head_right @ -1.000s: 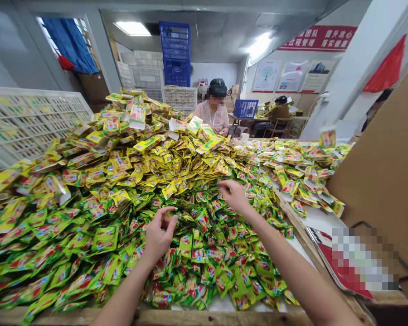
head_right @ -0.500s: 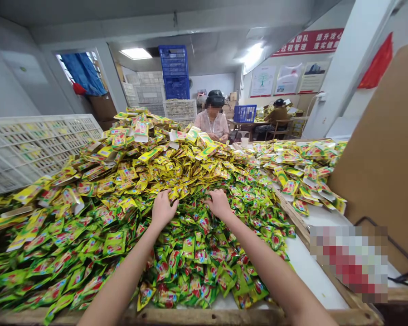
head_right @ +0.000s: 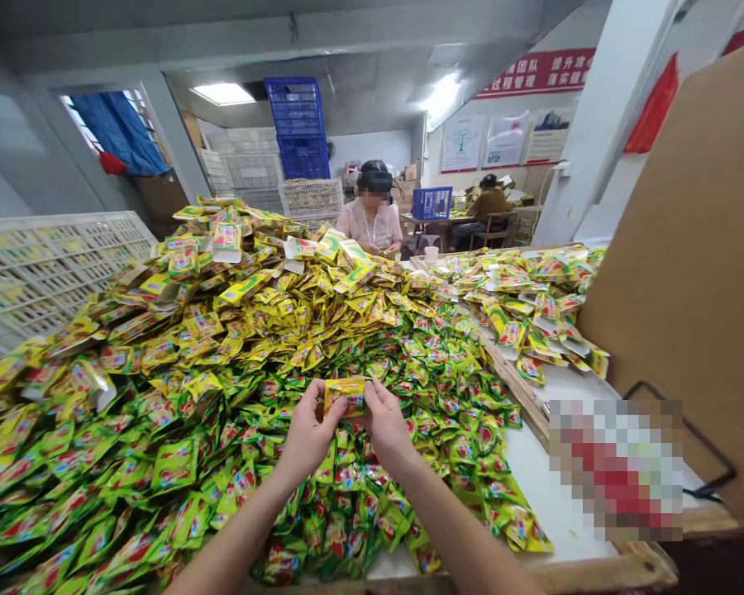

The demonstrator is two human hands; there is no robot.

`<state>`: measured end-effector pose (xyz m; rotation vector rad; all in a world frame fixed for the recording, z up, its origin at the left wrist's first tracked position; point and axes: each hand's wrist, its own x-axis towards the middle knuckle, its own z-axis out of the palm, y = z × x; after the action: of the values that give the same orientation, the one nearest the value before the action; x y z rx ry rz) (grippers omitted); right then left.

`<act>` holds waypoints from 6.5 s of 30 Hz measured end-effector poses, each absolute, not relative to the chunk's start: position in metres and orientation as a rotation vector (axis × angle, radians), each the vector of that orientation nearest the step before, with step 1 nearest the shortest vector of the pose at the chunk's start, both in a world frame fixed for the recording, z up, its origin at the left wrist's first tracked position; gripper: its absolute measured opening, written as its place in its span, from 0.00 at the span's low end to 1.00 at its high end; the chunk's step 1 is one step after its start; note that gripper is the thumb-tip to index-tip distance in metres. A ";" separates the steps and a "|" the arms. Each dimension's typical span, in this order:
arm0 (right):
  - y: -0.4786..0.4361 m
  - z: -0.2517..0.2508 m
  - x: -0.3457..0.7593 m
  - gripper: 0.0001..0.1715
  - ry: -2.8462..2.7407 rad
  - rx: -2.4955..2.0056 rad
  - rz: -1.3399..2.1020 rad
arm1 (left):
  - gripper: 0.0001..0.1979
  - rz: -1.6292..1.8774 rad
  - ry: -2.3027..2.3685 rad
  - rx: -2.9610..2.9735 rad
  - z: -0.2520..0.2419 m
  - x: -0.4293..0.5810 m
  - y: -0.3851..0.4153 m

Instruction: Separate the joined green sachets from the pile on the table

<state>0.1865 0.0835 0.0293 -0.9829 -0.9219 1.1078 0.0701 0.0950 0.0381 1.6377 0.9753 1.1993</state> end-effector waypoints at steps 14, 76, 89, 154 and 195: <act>0.091 0.013 0.210 0.30 -0.516 -1.013 1.145 | 0.22 1.810 1.816 1.876 0.096 0.033 0.250; 0.064 0.013 0.188 0.10 -1.477 -1.286 0.916 | 0.28 1.178 1.137 2.459 0.003 0.033 0.097; 0.065 0.015 0.187 0.13 -1.307 -1.111 0.957 | 0.17 1.257 0.943 1.613 -0.001 0.042 0.093; 0.077 0.015 0.199 0.22 -0.579 -0.958 1.165 | 0.16 1.193 0.959 1.446 0.020 0.094 0.099; 0.066 0.013 0.207 0.12 -1.623 -0.989 0.281 | 0.13 1.143 0.845 3.121 0.073 0.018 0.120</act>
<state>0.2072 0.0662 0.0128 -0.9893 -1.6226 0.2812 0.0176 0.1195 0.0733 3.1206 0.8450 1.1430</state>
